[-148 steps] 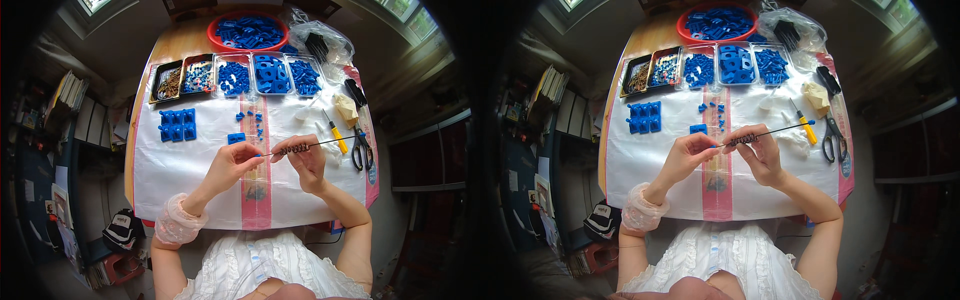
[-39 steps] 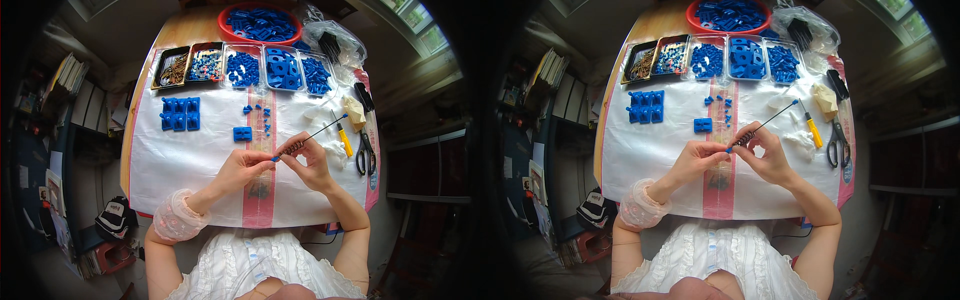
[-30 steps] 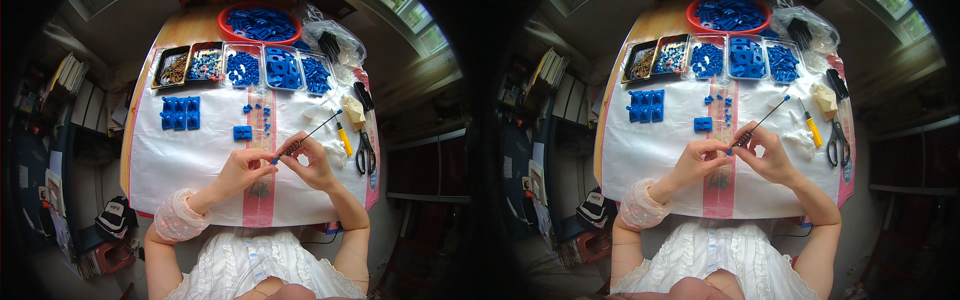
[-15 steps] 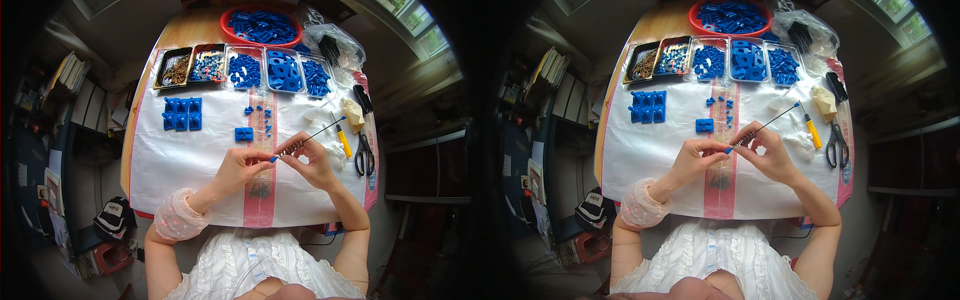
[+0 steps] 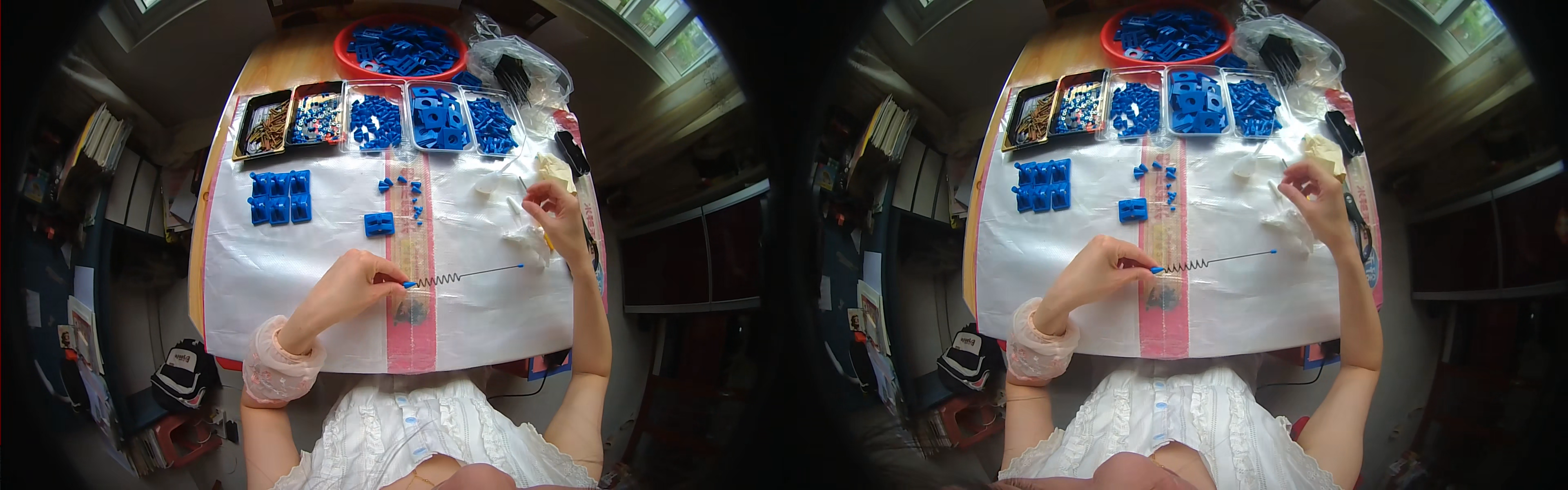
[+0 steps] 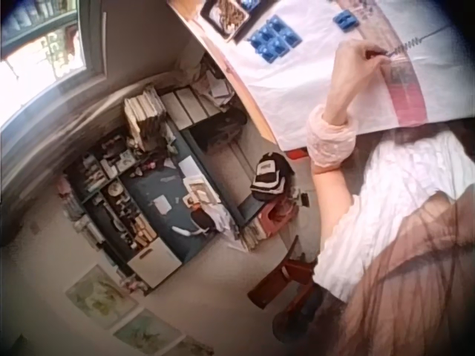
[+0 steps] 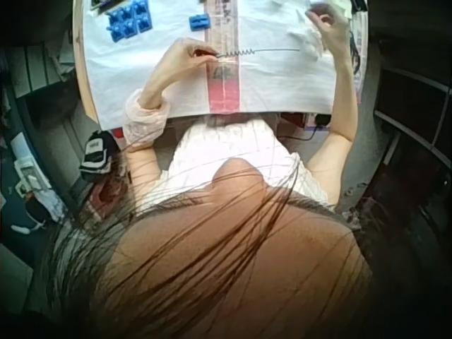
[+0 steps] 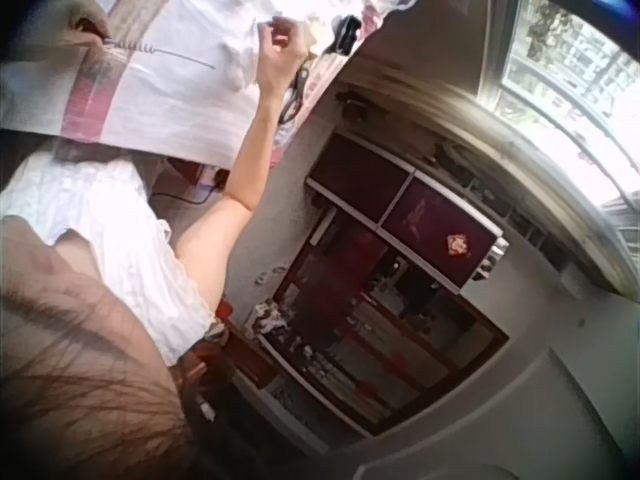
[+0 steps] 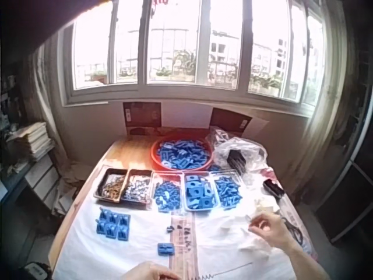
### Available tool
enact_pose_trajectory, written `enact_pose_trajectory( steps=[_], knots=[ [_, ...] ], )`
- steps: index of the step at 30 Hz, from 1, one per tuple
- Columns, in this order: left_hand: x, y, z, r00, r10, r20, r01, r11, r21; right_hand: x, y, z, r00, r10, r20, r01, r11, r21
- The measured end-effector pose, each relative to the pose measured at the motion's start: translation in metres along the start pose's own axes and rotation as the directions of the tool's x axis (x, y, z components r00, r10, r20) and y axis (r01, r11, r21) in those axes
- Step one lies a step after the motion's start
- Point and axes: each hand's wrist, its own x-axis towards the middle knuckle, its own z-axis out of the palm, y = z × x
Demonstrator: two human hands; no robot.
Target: Assembling small blue LED plastic fixture components on a workbench.
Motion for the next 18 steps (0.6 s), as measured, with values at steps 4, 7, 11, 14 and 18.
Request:
enact_pose_trajectory(
  steps=[4,7,11,14,18],
  knots=[
    [-0.003,0.001,-0.001,0.998,-0.006,-0.058,0.019,0.974,0.227,0.021,-0.007,0.011,0.994,-0.110,0.013,0.111,0.972,-0.208],
    [-0.001,0.005,0.003,0.992,0.067,-0.110,-0.026,0.939,0.343,0.033,-0.006,0.027,0.977,-0.207,0.051,0.213,0.941,-0.264],
    [0.001,-0.004,0.011,0.972,0.144,-0.187,-0.076,0.941,0.331,0.041,-0.005,0.039,0.979,-0.198,0.046,0.202,0.932,-0.302],
    [0.002,-0.003,0.010,0.978,0.113,-0.174,-0.047,0.937,0.347,0.042,-0.003,0.044,0.981,-0.194,0.023,0.194,0.950,-0.247],
    [0.001,-0.001,0.012,0.978,0.111,-0.177,-0.036,0.925,0.379,0.042,-0.005,0.041,0.989,-0.148,0.005,0.146,0.968,-0.202]
  ],
)
